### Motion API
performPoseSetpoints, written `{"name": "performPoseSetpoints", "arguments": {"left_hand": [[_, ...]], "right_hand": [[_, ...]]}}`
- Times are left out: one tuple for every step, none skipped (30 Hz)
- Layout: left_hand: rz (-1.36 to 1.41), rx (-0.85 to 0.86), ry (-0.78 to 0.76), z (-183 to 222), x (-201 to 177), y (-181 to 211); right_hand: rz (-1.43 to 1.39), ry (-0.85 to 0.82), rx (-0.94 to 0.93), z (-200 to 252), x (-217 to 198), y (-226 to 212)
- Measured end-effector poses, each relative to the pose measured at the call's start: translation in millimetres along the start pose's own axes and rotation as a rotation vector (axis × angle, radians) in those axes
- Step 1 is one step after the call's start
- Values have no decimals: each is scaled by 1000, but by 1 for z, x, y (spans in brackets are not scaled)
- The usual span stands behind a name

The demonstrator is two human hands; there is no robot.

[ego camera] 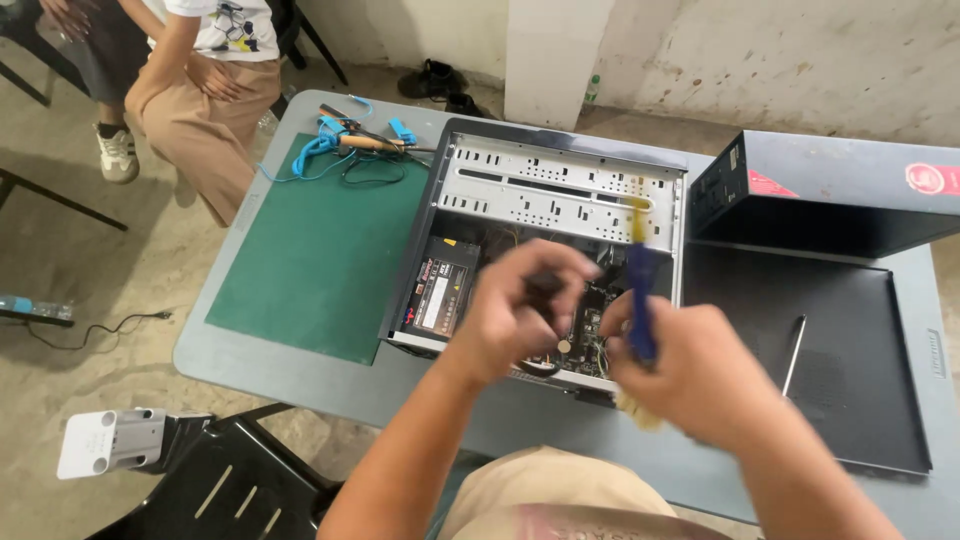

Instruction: Cleaning internal components and reassembling a computer case using a brush and screwdriver

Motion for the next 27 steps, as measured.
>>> {"name": "performPoseSetpoints", "arguments": {"left_hand": [[-251, -18, -57, 1, 11, 5], [-500, -38, -108, 5, 22, 10], [-499, -38, -107, 7, 23, 6], [-516, -6, 0, 7, 20, 5], [-531, 26, 107, 8, 17, 3], [-532, 27, 107, 10, 9, 9], [-407, -31, -48, 11, 3, 12], [-277, -89, -202, 12, -3, 15], [-275, -88, -205, 12, -4, 18], [-280, -145, -353, 14, -2, 19], [-284, -201, -501, 16, 0, 20], [-280, -204, -503, 18, 0, 17], [-286, -215, -557, 21, 0, 15], [-295, -222, -612, 22, 0, 12], [-293, -222, -616, 21, 1, 13], [-209, -183, -527, 21, 0, 14], [-125, -144, -438, 21, 0, 16], [-122, -149, -440, 20, -15, 7], [-105, -99, -346, 18, -32, 0], [-87, -50, -254, 16, -48, -8], [-83, -53, -258, 18, -60, -18], [-50, -131, -193, 21, -73, -29], [-17, -209, -129, 23, -86, -40], [-19, -210, -135, 26, -96, -57], [42, -314, -41, 29, -108, -77], [100, -418, 53, 31, -121, -97], [95, -419, 47, 28, -117, -80]], "right_hand": [[210, 23, -87, -5, 18, 1], [421, 41, -173, -8, 36, 3], [422, 40, -173, -6, 35, -1], [397, 5, -224, -5, 34, -7], [372, -29, -275, -4, 32, -14], [372, -28, -275, 0, 20, -16], [54, 20, -144, 3, 6, -16], [-263, 69, -9, 7, -8, -15], [-262, 72, -7, 1, -5, -14], [-166, 63, -129, -4, 0, -15], [-69, 55, -251, -8, 5, -16], [-70, 55, -246, -11, 16, -16], [-78, 71, -448, -14, 26, -21], [-84, 90, -651, -17, 35, -27], [-83, 93, -648, -20, 40, -28], [-211, 174, -619, -23, 44, -28], [-338, 256, -587, -25, 48, -27], [-341, 257, -582, -39, 60, -9], [-118, 433, -543, -51, 71, 9], [110, 605, -494, -64, 81, 27], [110, 606, -487, -68, 84, 30], [213, 730, -445, -71, 86, 31], [317, 852, -401, -74, 89, 32], [315, 858, -398, -76, 88, 31], [447, 938, -404, -77, 88, 28], [579, 1017, -408, -79, 88, 25], [576, 1024, -403, -78, 96, 24]]}}
Point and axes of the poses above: each hand's wrist, its own z-axis away from the middle knuckle, its own x-axis out of the palm, y = z × x, the point moved 2 cm from there along -z, towards the middle knuckle, and after that the axes turned 14 degrees about z, right-handed, at the moved point
